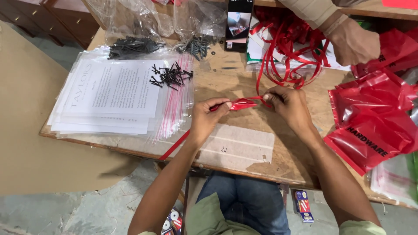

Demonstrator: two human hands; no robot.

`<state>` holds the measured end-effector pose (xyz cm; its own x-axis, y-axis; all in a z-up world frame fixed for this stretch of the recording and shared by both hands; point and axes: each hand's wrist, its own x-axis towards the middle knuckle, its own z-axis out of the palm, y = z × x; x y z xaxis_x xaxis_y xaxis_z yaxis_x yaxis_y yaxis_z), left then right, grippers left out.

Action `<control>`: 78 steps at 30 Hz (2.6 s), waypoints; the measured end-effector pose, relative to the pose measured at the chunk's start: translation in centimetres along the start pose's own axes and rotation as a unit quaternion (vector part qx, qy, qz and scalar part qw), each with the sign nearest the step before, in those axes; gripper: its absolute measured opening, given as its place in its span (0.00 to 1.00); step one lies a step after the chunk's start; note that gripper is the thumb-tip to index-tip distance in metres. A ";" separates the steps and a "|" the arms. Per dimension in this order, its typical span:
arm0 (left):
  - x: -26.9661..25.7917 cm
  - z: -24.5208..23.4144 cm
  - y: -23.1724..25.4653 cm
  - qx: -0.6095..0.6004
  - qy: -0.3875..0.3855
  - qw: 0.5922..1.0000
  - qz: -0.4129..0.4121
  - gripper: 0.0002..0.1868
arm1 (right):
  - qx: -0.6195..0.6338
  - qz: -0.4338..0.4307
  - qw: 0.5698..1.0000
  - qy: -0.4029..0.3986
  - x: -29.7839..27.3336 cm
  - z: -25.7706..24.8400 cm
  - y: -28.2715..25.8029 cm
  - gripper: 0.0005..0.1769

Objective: Packaging screws into plastic bags and tying decorative red ribbons around the finished hardware packages.

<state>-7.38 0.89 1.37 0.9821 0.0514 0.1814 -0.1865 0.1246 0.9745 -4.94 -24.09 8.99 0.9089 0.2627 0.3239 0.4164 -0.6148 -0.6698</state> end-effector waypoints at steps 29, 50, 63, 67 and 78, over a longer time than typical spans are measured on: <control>7.0 3.2 -4.5 -0.115 0.017 0.993 -0.037 0.11 | 0.043 0.039 0.998 0.027 3.0 3.9 -0.7 0.04; 6.6 0.2 0.5 0.018 -0.257 0.966 -0.023 0.11 | 0.378 0.204 0.883 -0.191 3.3 5.6 8.3 0.06; 7.0 -0.2 -0.6 0.013 -0.334 0.940 -0.070 0.09 | 0.252 0.072 0.914 -0.309 3.2 5.7 8.4 0.05; 7.2 -0.1 -0.7 0.040 -0.317 0.944 -0.083 0.10 | 0.217 0.071 0.931 -0.285 3.1 6.0 8.3 0.04; 7.9 -0.4 -1.1 0.090 -0.320 0.941 -0.066 0.10 | 0.194 0.018 0.947 -0.254 3.4 6.1 8.3 0.03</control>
<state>0.59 1.59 1.63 0.8222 -0.5676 0.0424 -0.1101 -0.0855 0.9902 1.74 -23.75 0.44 0.7748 0.6322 -0.0008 0.2732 -0.3360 -0.9014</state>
